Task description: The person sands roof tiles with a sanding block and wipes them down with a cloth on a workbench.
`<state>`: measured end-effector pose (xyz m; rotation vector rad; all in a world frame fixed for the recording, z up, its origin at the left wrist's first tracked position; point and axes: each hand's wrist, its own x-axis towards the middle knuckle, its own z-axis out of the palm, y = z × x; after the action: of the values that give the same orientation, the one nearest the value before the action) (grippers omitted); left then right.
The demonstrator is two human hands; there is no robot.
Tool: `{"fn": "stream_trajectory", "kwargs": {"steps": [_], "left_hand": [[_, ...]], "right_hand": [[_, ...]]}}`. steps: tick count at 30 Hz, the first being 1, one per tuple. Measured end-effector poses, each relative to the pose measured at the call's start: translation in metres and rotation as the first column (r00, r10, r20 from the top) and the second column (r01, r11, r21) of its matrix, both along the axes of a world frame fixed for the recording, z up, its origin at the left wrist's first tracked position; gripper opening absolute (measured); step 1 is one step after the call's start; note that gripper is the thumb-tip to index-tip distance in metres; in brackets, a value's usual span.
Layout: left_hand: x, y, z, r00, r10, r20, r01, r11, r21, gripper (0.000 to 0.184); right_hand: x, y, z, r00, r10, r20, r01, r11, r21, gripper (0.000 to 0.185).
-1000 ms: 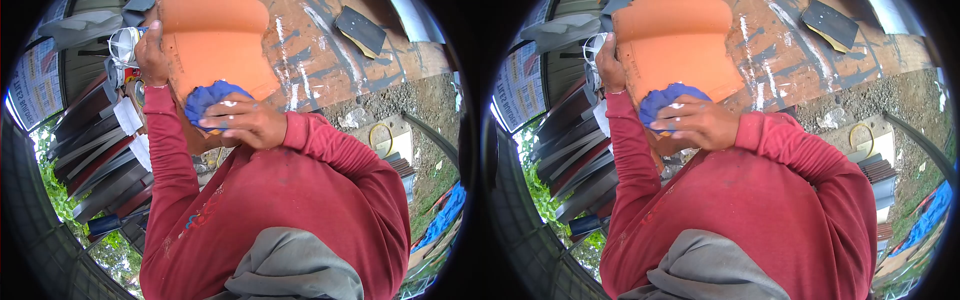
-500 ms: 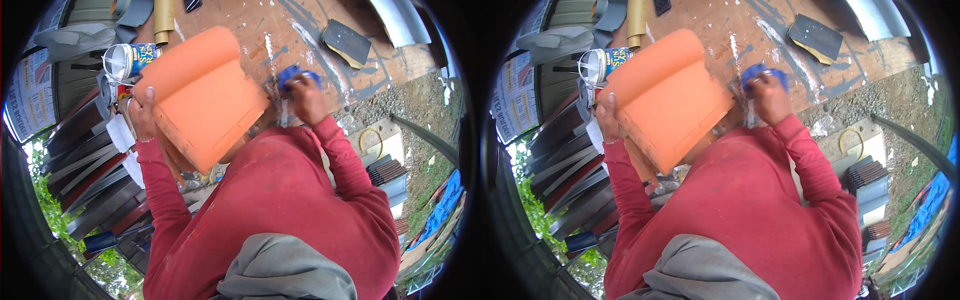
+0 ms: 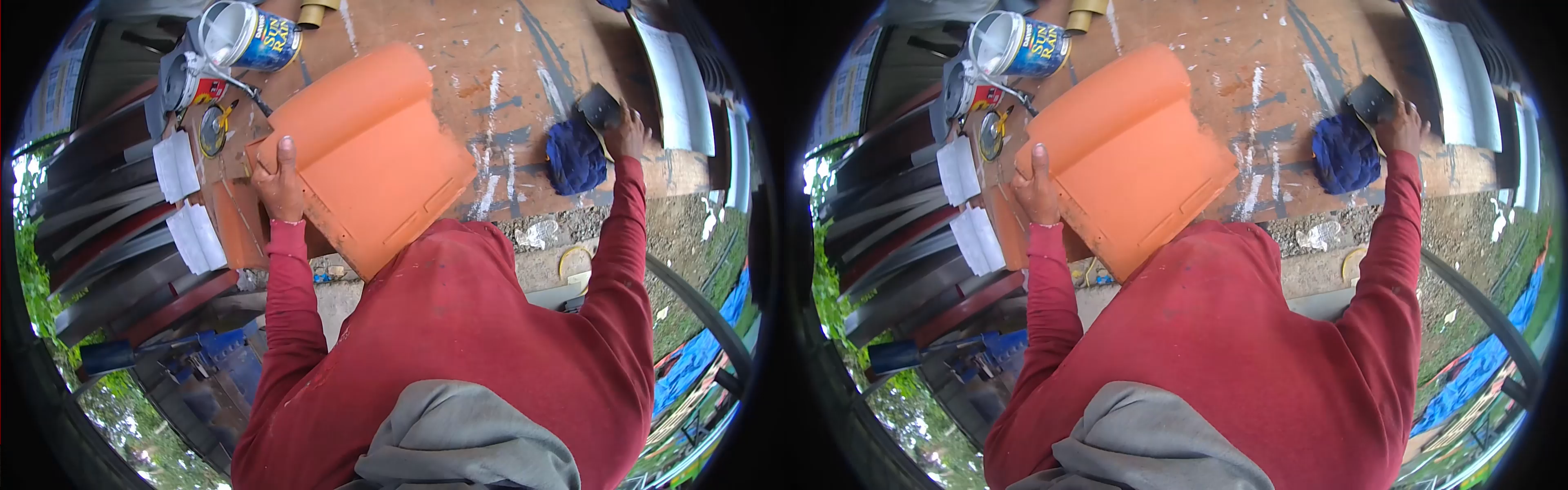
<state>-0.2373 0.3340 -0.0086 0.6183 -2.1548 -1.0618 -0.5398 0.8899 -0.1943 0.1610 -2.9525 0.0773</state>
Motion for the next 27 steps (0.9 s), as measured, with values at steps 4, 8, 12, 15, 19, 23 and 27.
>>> {"fn": "stream_trajectory", "kwargs": {"steps": [4, 8, 12, 15, 19, 23, 27], "left_hand": [[-0.007, 0.004, 0.010, 0.995, -0.003, 0.101, -0.005, 0.997, 0.074, 0.036], [-0.011, 0.004, 0.006, 0.998, -0.036, 0.046, 0.031, 0.992, 0.119, 0.037], [-0.013, 0.008, 0.009, 0.999, -0.037, 0.028, 0.036, 0.999, 0.033, 0.032], [-0.010, 0.006, 0.009, 0.999, -0.038, 0.034, 0.036, 0.997, 0.061, 0.033], [-0.011, 0.007, 0.005, 0.999, -0.042, -0.028, 0.045, 0.992, 0.115, 0.032], [-0.010, 0.002, 0.002, 0.997, -0.063, -0.046, 0.069, 0.988, 0.141, 0.032], [-0.009, -0.002, 0.000, 0.995, -0.089, -0.051, 0.096, 0.984, 0.151, 0.032]], "right_hand": [[0.006, -0.011, 0.065, 0.996, 0.005, 0.088, 0.000, 0.998, -0.061, 0.054], [0.070, -0.088, 0.118, 0.948, 0.172, -0.267, -0.231, 0.950, -0.208, 0.039], [0.140, -0.194, 0.110, 0.937, 0.339, -0.082, -0.347, 0.887, -0.303, 0.061], [0.167, -0.272, 0.048, 0.926, 0.370, -0.073, -0.369, 0.853, -0.370, 0.043], [0.175, -0.306, 0.015, 0.915, 0.387, -0.114, -0.387, 0.763, -0.517, 0.038], [0.195, -0.290, 0.038, 0.828, 0.518, 0.215, -0.374, 0.795, -0.477, 0.047], [0.190, -0.302, 0.050, 0.820, 0.474, 0.321, -0.241, 0.794, -0.558, 0.035]]}}
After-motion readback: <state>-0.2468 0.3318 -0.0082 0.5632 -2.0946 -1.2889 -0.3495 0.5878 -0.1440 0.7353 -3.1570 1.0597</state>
